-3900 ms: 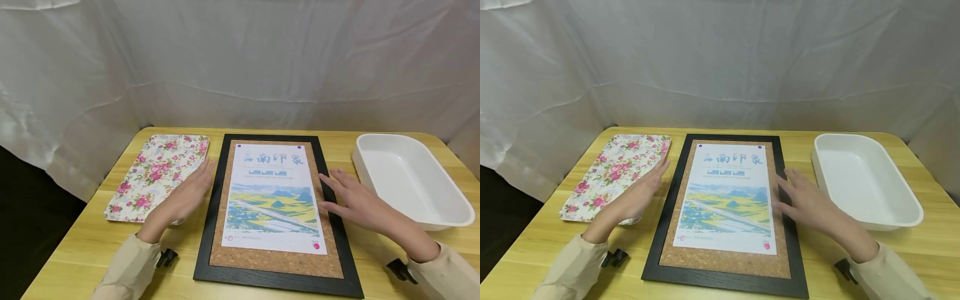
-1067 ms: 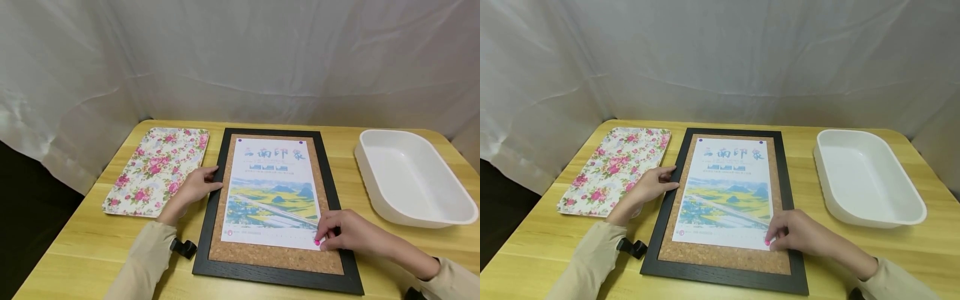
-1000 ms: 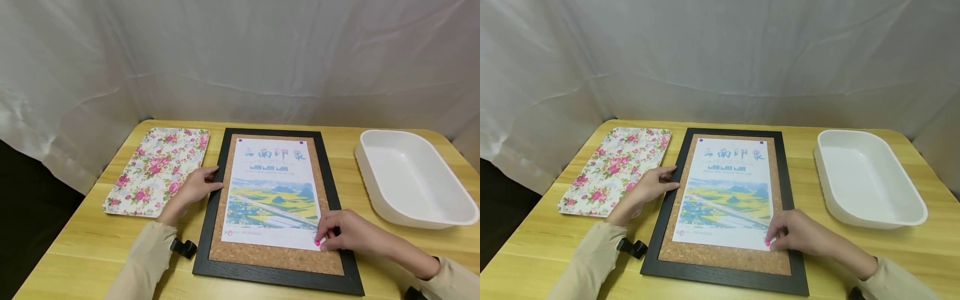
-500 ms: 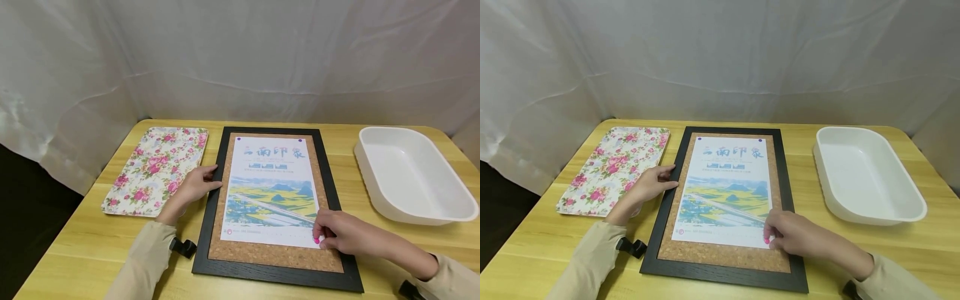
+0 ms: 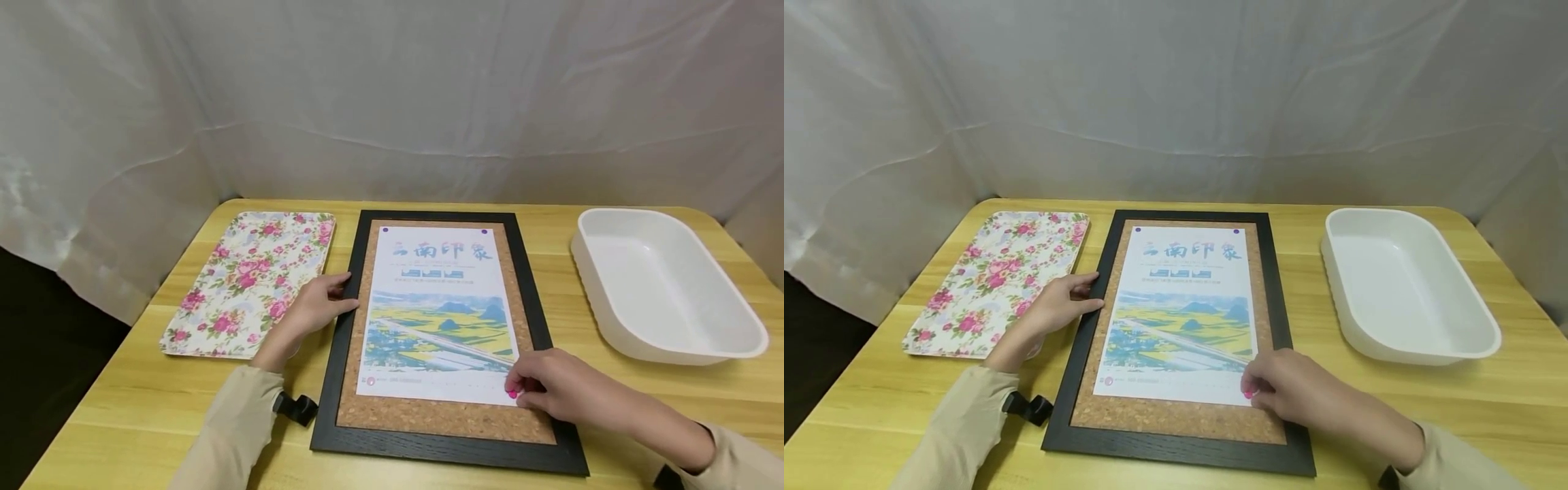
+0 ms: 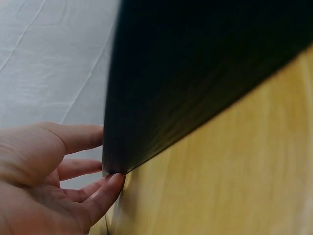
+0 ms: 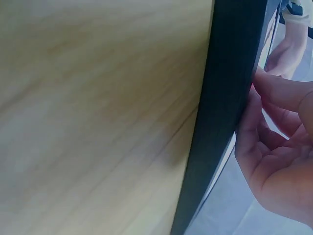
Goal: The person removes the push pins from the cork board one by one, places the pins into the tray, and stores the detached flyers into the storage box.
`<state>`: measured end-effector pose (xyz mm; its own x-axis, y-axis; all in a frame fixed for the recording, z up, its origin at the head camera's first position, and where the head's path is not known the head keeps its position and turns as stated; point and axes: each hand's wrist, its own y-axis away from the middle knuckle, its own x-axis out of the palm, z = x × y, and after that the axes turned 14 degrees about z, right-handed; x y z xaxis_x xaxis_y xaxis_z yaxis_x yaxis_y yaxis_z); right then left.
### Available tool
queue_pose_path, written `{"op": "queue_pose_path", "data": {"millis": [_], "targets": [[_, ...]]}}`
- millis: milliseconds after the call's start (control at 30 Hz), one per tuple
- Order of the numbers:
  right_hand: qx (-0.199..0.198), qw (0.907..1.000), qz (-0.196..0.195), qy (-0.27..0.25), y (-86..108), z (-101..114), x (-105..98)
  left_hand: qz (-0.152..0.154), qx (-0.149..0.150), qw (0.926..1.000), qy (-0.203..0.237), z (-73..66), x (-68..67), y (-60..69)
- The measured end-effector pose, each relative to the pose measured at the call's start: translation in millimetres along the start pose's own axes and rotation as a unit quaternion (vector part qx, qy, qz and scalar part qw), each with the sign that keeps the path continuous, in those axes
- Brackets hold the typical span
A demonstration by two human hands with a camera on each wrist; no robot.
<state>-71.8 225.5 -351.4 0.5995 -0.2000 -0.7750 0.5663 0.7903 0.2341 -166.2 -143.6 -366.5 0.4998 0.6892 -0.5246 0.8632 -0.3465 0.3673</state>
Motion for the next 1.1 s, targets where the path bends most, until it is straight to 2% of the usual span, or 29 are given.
{"op": "queue_pose_path", "data": {"millis": [500,633,767,900,1100], "targets": [[0.028,0.9969,0.017,-0.072,-4.0,-2,-2,-0.002,0.009,0.9999,-0.007,0.4,2.6,-1.1],[0.031,0.9964,0.005,-0.079,-2.3,-3,-1,-0.004,0.01,0.9999,-0.007,0.5,2.5,-1.6],[0.006,0.9981,-0.04,-0.047,-0.7,-5,6,-0.003,0.008,1.0,-0.002,0.6,1.4,-1.6],[-0.036,0.9959,-0.082,0.016,-0.8,-7,11,-0.002,0.01,0.9999,-0.004,1.5,0.4,-1.3],[-0.057,0.9959,-0.067,0.021,2.3,-7,10,0.001,0.017,0.9998,-0.011,2.0,0.2,-1.5]]}}
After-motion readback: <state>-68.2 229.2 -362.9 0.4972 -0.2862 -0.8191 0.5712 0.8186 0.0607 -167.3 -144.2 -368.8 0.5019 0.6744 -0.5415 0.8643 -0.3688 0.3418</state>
